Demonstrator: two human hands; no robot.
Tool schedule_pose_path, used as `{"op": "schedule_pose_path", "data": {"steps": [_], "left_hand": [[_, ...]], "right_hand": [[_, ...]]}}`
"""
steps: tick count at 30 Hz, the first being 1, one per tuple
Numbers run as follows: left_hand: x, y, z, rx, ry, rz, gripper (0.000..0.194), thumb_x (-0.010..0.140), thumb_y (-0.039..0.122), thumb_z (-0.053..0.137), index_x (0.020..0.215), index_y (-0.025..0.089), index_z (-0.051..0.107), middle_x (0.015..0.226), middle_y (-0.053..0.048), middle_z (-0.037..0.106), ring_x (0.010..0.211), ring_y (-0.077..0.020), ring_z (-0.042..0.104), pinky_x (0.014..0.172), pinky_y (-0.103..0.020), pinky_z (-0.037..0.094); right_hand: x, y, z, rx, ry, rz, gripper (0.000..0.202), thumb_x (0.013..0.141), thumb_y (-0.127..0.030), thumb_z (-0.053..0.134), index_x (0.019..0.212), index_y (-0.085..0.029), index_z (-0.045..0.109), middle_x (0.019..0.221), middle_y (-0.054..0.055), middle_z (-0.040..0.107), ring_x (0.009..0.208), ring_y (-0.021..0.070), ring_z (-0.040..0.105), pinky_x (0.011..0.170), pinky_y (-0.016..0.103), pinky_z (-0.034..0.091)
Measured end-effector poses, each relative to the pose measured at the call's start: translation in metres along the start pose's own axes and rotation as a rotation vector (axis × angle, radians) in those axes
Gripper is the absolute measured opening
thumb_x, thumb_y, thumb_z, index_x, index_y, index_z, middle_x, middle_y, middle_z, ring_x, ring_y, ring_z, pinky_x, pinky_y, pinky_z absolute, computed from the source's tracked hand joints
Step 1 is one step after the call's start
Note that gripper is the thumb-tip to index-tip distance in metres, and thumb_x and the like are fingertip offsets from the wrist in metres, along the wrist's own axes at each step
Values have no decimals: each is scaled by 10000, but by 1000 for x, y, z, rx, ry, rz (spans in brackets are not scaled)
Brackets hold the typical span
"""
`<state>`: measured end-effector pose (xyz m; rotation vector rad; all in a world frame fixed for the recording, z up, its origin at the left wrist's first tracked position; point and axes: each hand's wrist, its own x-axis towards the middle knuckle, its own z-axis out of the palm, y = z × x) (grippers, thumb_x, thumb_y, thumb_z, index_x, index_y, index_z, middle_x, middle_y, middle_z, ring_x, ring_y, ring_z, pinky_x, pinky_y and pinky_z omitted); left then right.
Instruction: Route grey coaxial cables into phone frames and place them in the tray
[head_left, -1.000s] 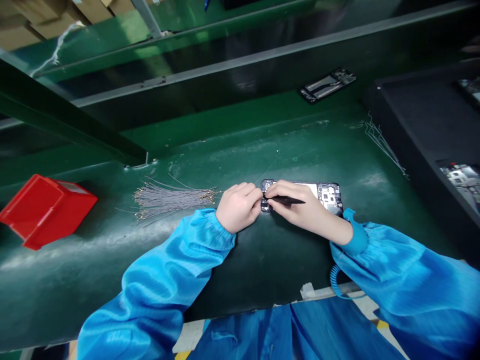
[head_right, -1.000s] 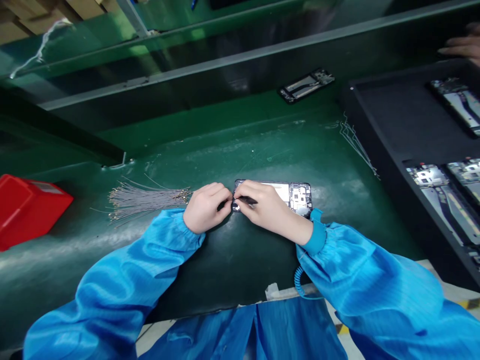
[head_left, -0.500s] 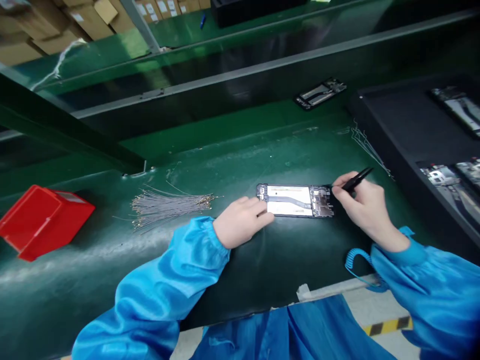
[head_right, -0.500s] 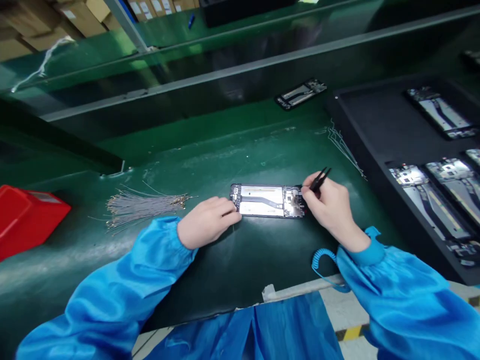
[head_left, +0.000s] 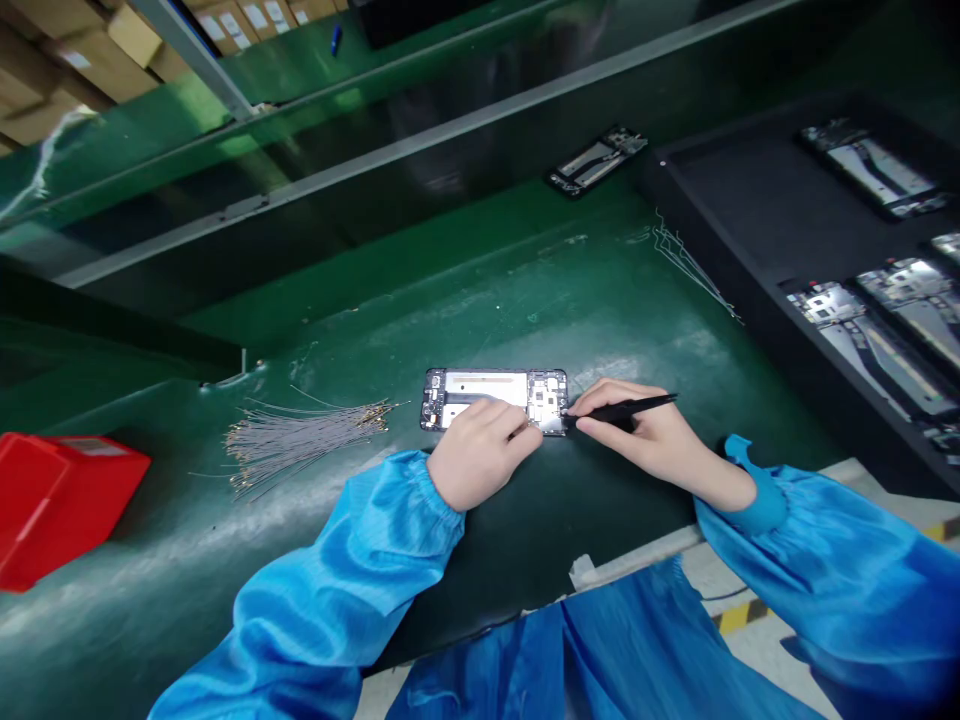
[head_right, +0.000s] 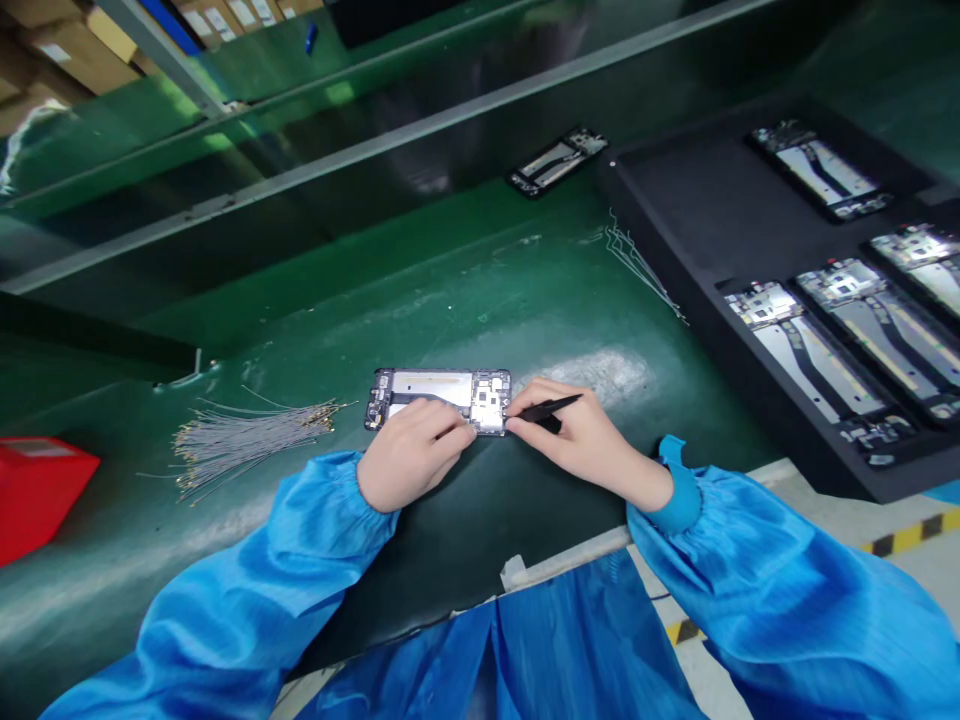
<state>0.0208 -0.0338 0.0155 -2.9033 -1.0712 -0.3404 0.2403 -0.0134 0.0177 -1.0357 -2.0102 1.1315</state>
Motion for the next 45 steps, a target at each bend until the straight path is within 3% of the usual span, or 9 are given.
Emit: {"op": "schedule_pose_path", "data": {"steps": [8, 30, 38, 45], "left_hand": [[1, 1, 0, 28, 42, -14, 172, 857, 180, 424, 776, 168, 575, 691, -17, 527, 664, -144, 427, 616, -287, 305], [0, 1, 1, 17, 22, -17, 169, 855, 179, 420, 796, 180, 579, 697, -15, 535, 663, -143, 431, 616, -285, 311], [2, 1, -2, 18, 30, -13, 186, 858, 175, 402, 773, 179, 568, 690, -16, 526, 661, -147, 435, 619, -289, 322], [2, 0, 0, -142, -29, -86, 184, 849, 180, 395, 799, 160, 570, 770, -42, 539, 727, -154, 467, 655, -269, 391]], "right_hand": [[2, 0, 1, 11, -22, 7, 71, 794, -226, 561, 815, -182, 613, 790, 43, 622, 739, 157, 579, 668, 293, 469], [2, -1, 0, -4, -55, 9, 85, 801, -239, 555, 834, -190, 616, 819, 51, 635, 762, 170, 588, 689, 314, 484], [-2, -3, 4, -92, -92, -241, 110, 809, -137, 518, 870, -189, 593, 832, 56, 628, 748, 157, 581, 664, 300, 478], [3, -1, 1, -119, -121, -231, 95, 823, -184, 514, 898, -200, 569, 871, 52, 600, 807, 159, 570, 722, 304, 475]]}}
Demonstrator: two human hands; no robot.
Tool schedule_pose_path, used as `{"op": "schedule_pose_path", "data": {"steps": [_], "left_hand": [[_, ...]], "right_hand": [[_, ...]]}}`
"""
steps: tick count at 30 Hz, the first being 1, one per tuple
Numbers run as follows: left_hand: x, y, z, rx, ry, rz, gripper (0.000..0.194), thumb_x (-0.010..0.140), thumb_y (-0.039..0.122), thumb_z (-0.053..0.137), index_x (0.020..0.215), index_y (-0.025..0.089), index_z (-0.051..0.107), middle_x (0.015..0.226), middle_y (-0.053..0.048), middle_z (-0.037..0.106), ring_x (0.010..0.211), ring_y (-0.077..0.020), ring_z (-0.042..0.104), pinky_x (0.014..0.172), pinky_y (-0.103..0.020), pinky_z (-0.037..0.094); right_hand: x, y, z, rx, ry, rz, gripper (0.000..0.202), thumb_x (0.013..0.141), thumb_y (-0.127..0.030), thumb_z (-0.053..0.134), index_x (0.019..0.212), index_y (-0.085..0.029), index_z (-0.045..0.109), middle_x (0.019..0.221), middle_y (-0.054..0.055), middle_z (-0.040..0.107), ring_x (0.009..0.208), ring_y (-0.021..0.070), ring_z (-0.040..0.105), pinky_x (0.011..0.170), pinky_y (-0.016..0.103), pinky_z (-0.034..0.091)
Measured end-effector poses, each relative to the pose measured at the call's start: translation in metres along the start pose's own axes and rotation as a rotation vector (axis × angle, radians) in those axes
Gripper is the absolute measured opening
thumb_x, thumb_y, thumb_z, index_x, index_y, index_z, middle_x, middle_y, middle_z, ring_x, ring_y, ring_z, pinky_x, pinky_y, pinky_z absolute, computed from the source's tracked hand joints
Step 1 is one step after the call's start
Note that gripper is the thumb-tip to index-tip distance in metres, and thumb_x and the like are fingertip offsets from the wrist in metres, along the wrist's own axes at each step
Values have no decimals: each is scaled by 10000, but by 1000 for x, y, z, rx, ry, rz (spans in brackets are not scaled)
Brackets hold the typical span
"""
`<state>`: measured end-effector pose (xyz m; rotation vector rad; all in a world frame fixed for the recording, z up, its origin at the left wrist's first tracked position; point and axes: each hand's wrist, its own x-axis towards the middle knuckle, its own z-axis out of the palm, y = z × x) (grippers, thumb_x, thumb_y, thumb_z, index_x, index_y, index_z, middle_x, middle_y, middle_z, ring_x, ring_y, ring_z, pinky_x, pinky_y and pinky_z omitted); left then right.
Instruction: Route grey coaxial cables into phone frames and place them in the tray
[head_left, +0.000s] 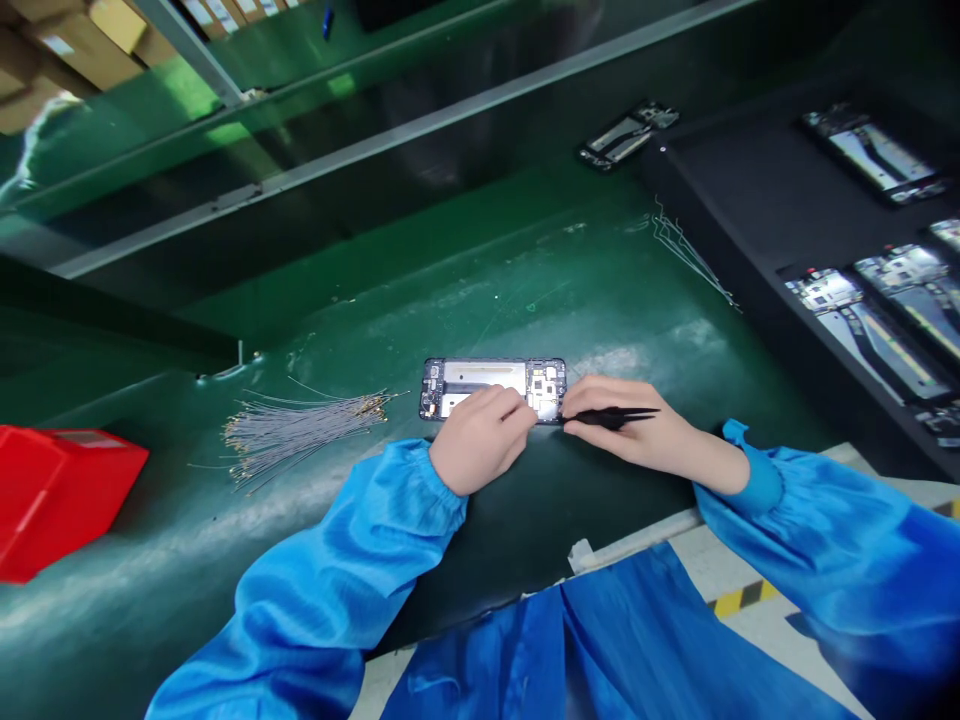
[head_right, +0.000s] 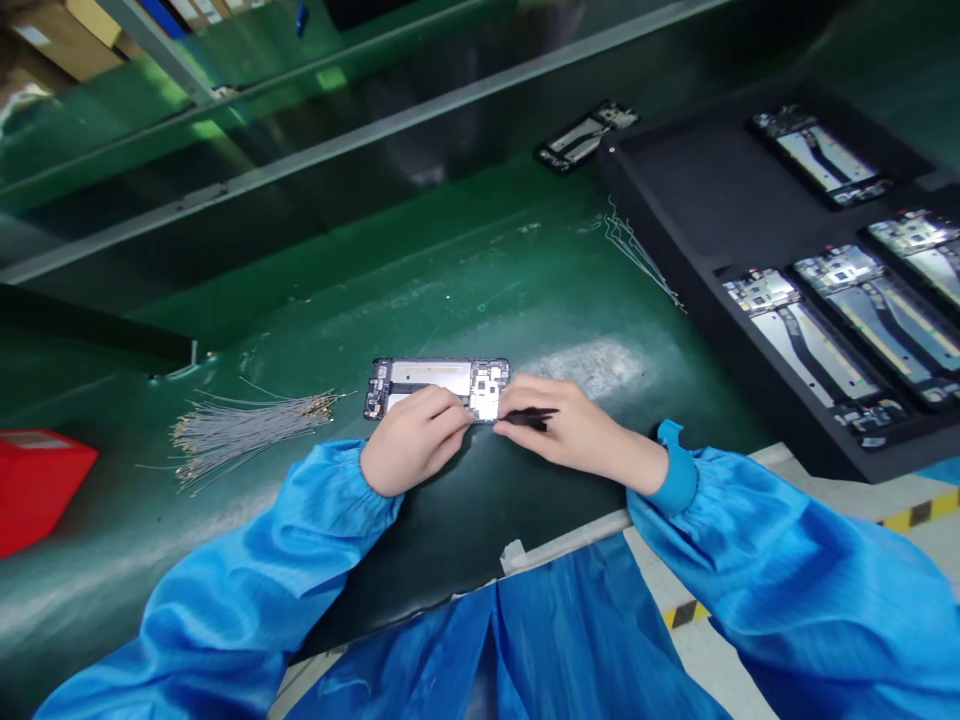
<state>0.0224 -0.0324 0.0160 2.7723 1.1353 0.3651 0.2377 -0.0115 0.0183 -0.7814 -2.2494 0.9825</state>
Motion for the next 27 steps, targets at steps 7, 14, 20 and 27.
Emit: {"op": "schedule_pose_path", "data": {"steps": [7, 14, 20, 27], "left_hand": [[5, 0, 5, -201, 25, -212, 162, 838, 164, 407, 848, 141, 567, 783, -47, 534, 737, -146, 503, 668, -256, 441], [7, 1, 6, -235, 73, -229, 210, 833, 149, 412, 924, 139, 600, 808, -58, 548, 766, -155, 525, 705, -273, 459], [1, 1, 6, -342, 72, -152, 283, 806, 118, 401, 973, 165, 625, 753, -35, 518, 713, -131, 499, 670, -260, 436], [-6, 2, 6, -288, 35, -56, 313, 783, 107, 394, 976, 181, 630, 730, -25, 516, 697, -134, 476, 645, -282, 381]], "right_hand": [[20, 13, -3, -335, -75, -23, 64, 783, -204, 518, 831, -178, 483, 1240, 157, 422, 1113, 275, 439, 849, 441, 406], [25, 10, -3, -362, -198, 2, 125, 730, -150, 537, 785, -183, 430, 1189, 147, 416, 1089, 274, 417, 854, 430, 388], [26, 7, -1, -354, -200, 23, 144, 711, -110, 519, 777, -181, 414, 1155, 146, 415, 1049, 265, 415, 852, 407, 393], [28, 11, -4, -312, -204, 29, 180, 704, -121, 525, 784, -195, 382, 1125, 130, 406, 1026, 261, 403, 836, 415, 394]]}}
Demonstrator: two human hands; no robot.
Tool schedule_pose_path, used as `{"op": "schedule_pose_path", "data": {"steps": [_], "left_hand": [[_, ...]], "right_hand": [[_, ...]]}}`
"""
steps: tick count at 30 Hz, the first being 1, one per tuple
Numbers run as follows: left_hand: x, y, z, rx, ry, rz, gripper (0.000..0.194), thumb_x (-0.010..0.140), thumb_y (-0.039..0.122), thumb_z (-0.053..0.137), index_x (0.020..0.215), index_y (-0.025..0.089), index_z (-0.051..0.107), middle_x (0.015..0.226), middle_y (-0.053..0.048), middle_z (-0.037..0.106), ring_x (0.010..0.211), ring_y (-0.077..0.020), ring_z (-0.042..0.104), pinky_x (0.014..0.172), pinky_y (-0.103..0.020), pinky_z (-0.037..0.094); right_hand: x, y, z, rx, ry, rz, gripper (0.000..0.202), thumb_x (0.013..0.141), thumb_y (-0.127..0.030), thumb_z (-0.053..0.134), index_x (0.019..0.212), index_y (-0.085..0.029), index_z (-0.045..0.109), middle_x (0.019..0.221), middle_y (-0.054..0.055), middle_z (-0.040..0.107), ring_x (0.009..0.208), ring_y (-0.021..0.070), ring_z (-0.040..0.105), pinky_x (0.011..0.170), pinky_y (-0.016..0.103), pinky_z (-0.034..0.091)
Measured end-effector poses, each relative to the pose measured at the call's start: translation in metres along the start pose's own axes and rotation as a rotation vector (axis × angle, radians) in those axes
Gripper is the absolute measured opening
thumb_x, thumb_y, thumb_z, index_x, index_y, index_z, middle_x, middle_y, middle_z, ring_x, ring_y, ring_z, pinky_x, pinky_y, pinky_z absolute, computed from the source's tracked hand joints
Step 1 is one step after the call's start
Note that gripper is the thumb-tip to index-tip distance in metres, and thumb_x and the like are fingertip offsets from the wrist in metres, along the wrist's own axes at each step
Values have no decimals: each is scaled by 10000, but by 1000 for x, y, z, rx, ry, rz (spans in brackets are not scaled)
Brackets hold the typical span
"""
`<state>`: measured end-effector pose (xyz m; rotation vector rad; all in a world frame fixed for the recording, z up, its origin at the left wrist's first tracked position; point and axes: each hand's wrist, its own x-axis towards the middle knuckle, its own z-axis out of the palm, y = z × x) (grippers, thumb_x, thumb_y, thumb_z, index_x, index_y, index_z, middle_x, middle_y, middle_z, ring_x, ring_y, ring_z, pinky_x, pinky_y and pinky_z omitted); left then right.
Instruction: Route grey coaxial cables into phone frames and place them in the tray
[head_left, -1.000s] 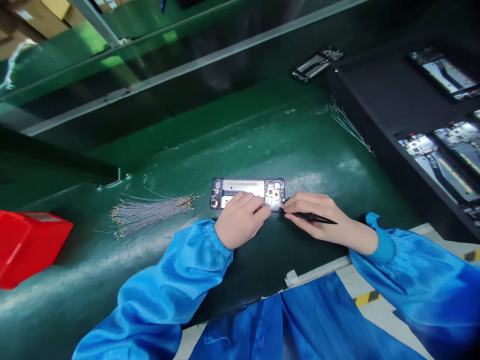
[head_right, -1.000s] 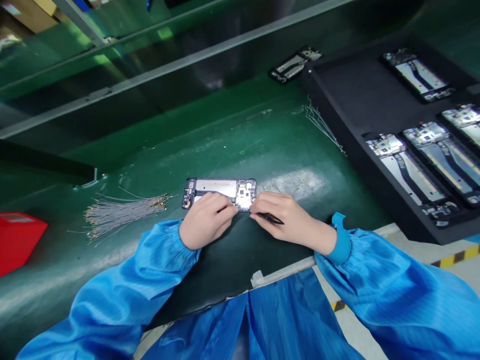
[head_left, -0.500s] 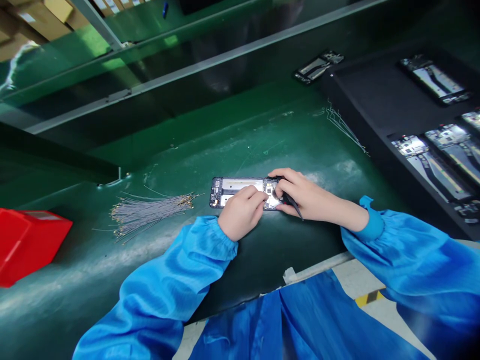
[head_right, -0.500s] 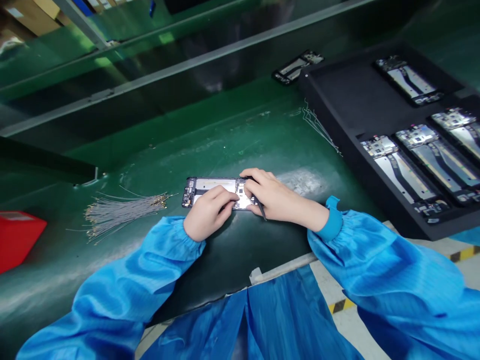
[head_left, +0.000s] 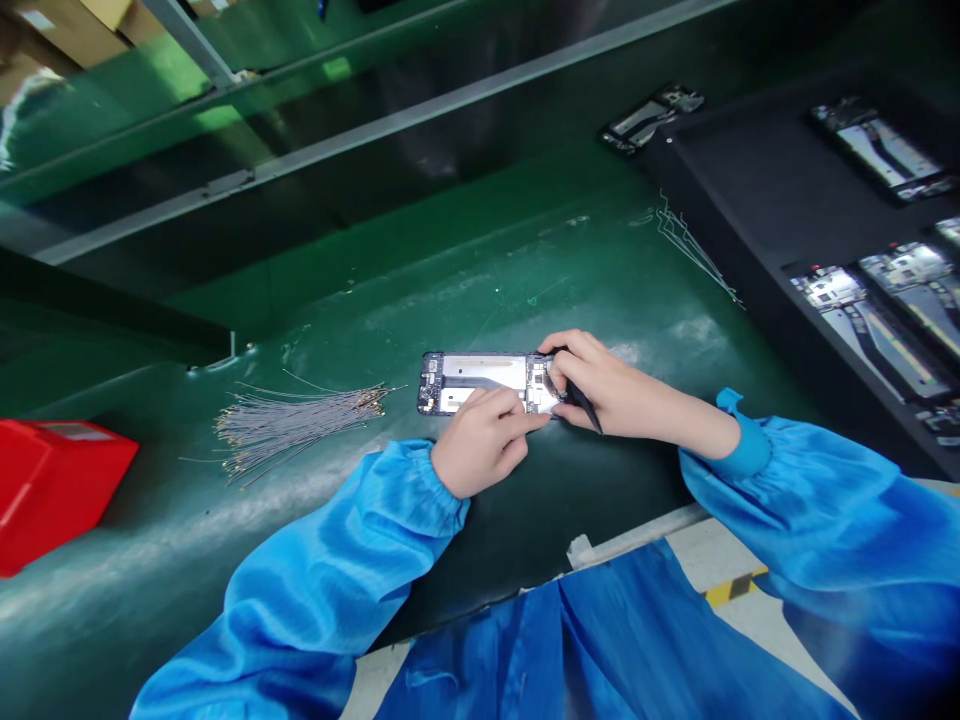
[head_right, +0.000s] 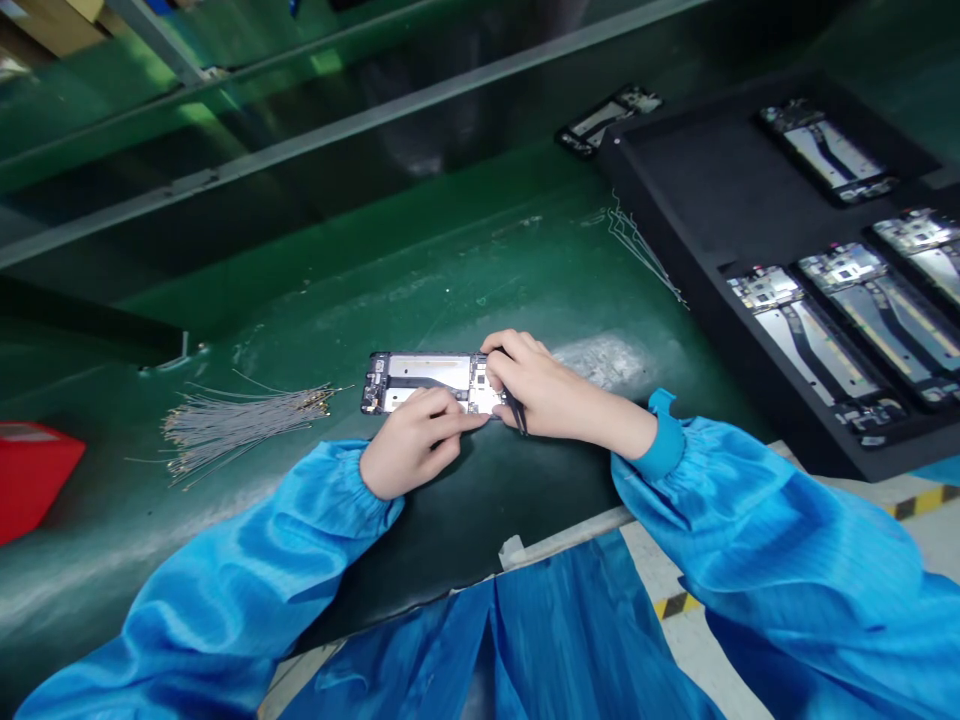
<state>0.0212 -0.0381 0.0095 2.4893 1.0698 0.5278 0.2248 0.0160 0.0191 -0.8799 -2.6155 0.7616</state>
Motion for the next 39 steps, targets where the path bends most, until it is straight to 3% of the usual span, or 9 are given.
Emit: {"op": "schedule_pose_path", "data": {"steps": [10, 18, 27, 39], "left_hand": [[3, -3, -6, 202, -46, 125, 291, 793, 132, 417, 1006, 175, 611, 764, -46, 530, 722, -169, 442, 649, -301, 378], [-1, -32, -14, 23, -40, 158, 306, 859, 166, 370, 1005, 212, 634, 763, -32, 514, 711, -123, 458, 691, -250, 413], [-1, -32, -10, 31, 8, 186, 298, 855, 165, 381, 975, 213, 649, 725, -24, 478, 671, -114, 434, 643, -234, 404], [-2, -34, -10, 62, -4, 221, 274, 839, 158, 399, 965, 203, 638, 742, -36, 506, 696, -134, 439, 666, -257, 409]], "right_hand": [[13, -2, 2, -160, -78, 42, 192, 655, -170, 530, 762, -183, 372, 1025, 128, 411, 851, 241, 378, 695, 373, 383], [8, 2, 0, -67, -69, 29, 207, 686, -184, 548, 788, -186, 369, 1075, 115, 402, 938, 242, 377, 767, 372, 376], [14, -1, 0, -99, -98, 78, 225, 690, -262, 570, 768, -186, 374, 1043, 117, 405, 895, 243, 364, 730, 365, 360], [19, -8, 0, -170, -130, 129, 216, 653, -247, 544, 762, -182, 369, 1015, 114, 398, 845, 227, 347, 706, 328, 334]]}}
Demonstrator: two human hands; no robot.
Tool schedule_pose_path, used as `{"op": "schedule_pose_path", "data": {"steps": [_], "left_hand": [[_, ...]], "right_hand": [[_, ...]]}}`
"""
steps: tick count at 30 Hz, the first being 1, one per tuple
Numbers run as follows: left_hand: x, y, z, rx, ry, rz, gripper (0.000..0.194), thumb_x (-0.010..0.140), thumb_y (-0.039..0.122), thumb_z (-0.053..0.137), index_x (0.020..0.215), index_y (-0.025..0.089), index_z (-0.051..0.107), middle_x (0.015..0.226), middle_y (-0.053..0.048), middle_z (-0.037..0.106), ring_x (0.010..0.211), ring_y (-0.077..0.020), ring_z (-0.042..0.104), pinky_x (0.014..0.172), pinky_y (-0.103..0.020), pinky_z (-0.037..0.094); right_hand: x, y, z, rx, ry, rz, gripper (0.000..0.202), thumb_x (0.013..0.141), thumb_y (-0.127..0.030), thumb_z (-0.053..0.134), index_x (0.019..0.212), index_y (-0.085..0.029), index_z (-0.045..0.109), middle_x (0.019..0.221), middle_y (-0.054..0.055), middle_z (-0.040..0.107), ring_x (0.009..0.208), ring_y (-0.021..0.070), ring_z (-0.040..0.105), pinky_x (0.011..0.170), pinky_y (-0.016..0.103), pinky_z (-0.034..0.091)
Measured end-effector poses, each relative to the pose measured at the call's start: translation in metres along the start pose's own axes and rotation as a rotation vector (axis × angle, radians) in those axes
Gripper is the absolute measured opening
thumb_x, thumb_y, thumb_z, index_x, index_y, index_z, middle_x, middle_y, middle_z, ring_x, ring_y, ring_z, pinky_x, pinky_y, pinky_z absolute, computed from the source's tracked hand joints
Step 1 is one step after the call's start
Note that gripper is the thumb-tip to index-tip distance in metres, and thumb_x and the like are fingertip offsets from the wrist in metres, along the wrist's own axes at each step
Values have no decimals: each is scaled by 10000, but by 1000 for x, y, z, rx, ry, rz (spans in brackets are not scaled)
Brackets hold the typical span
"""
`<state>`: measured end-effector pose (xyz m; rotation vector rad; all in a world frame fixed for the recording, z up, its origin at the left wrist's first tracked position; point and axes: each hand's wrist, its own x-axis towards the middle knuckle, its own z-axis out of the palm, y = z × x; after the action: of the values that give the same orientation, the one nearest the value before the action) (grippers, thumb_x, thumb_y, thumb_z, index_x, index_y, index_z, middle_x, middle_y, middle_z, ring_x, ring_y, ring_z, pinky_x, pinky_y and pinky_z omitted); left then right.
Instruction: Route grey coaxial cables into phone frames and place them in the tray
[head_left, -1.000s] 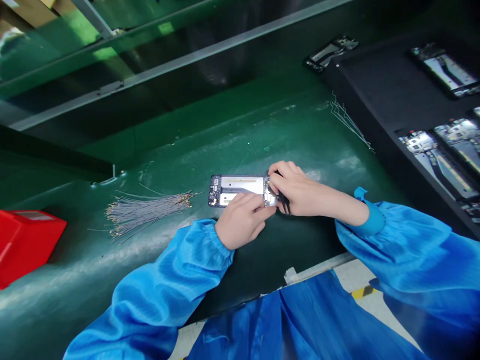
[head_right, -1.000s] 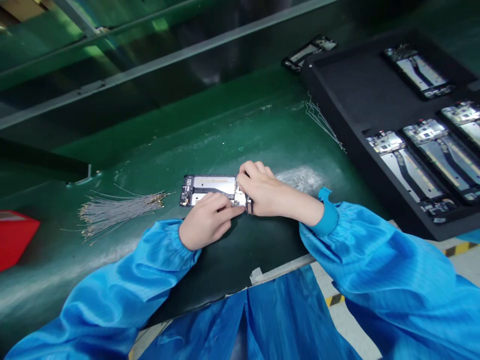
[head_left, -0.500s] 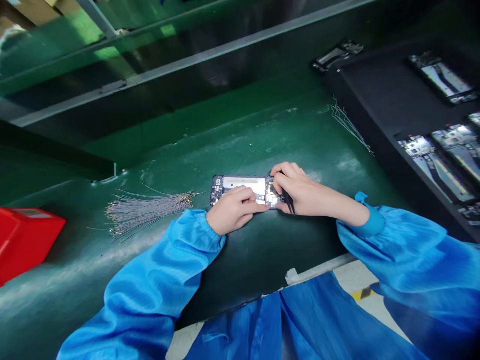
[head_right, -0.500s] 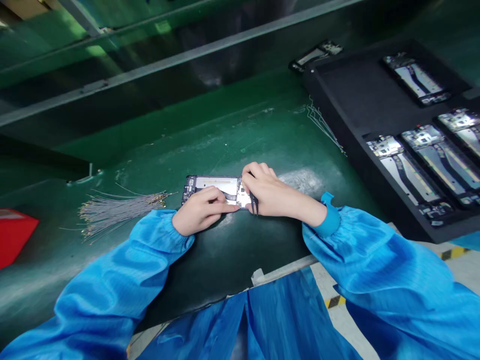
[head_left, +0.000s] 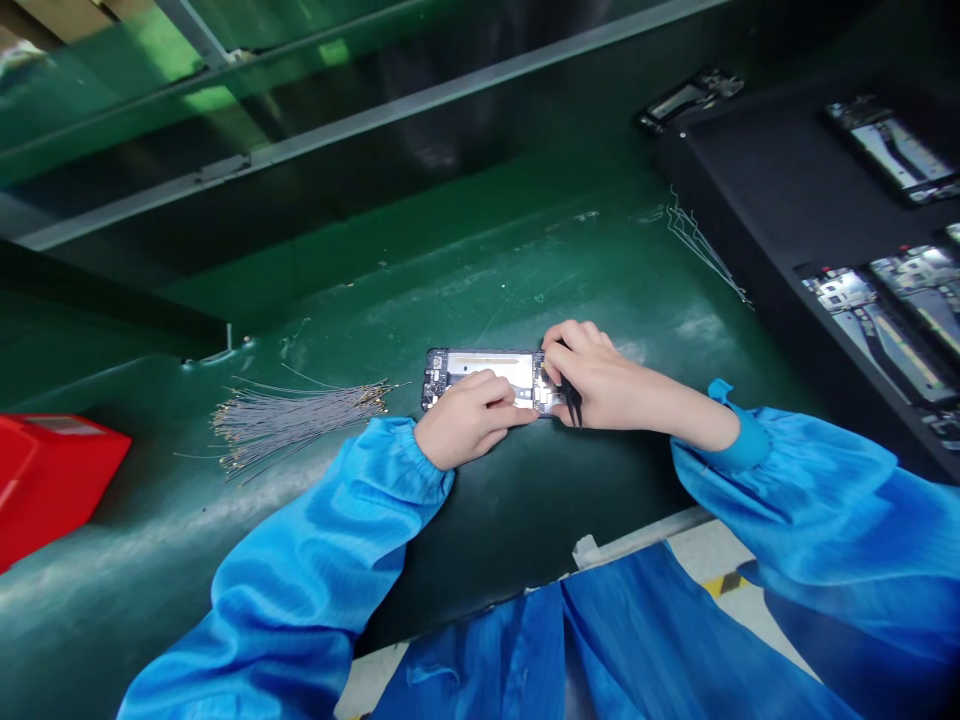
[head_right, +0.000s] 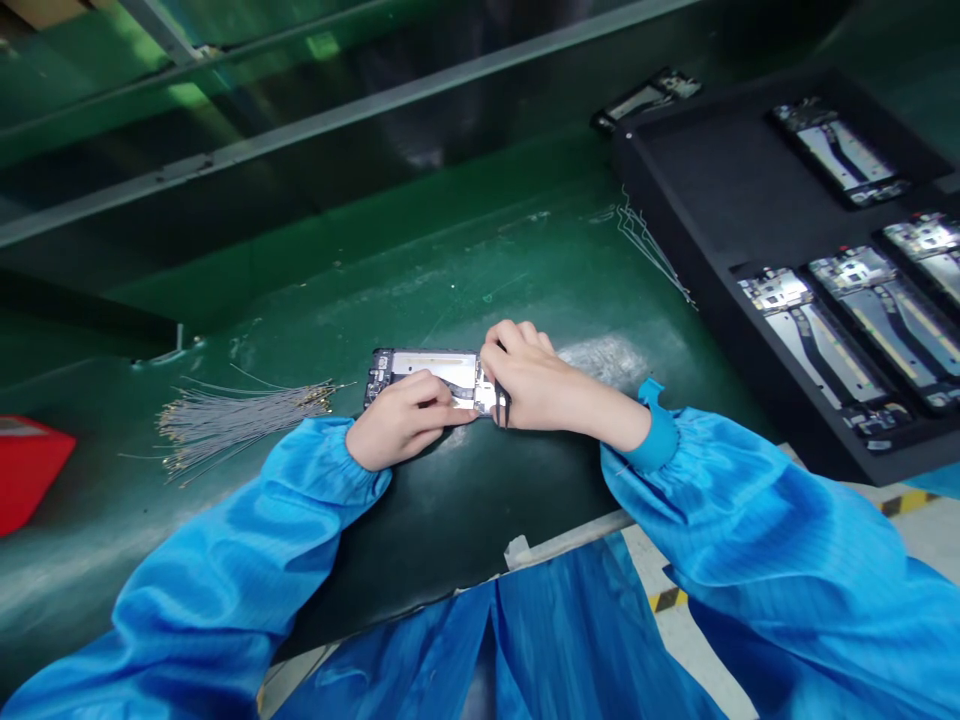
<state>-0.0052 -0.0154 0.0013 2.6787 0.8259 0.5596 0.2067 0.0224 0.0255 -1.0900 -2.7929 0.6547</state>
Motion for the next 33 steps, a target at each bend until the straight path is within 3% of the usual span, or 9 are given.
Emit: {"op": "schedule_pose_path", "data": {"steps": [9, 17, 24, 30, 33], "left_hand": [[3, 4, -1, -195, 60, -130, 234, 785, 91, 416, 862, 128, 634, 762, -52, 558, 738, -135, 507, 697, -248, 435], [4, 4, -2, -247, 76, -132, 235, 768, 77, 430, 827, 150, 646, 749, -39, 559, 720, -123, 512, 688, -233, 434], [4, 3, -1, -231, 71, -109, 232, 768, 82, 433, 822, 150, 649, 748, -44, 555, 726, -132, 504, 684, -243, 430], [4, 4, -2, -243, 64, -146, 213, 754, 82, 432, 814, 147, 625, 749, -42, 565, 739, -138, 505, 706, -247, 432], [4, 5, -2, -232, 61, -166, 198, 746, 78, 431, 798, 144, 611, 744, -39, 568, 731, -137, 503, 698, -246, 428]], "right_hand": [[6, 1, 6, -1, 26, 44, 294, 679, -371, 601, 788, -188, 399, 1001, 90, 405, 872, 230, 341, 712, 328, 301], [13, 0, 0, -32, -91, 100, 332, 691, -466, 583, 783, -189, 424, 1014, 90, 402, 861, 230, 344, 681, 319, 273], [23, -15, -8, -177, -192, 167, 287, 657, -371, 591, 814, -184, 441, 1011, 108, 405, 844, 238, 352, 637, 306, 242], [14, -6, -2, -28, -55, -47, 220, 752, -361, 535, 790, -186, 407, 1055, 92, 416, 885, 224, 351, 685, 308, 266], [10, 0, 1, 18, -8, -67, 253, 766, -397, 541, 778, -189, 397, 1063, 86, 423, 914, 227, 348, 715, 318, 276]]}}
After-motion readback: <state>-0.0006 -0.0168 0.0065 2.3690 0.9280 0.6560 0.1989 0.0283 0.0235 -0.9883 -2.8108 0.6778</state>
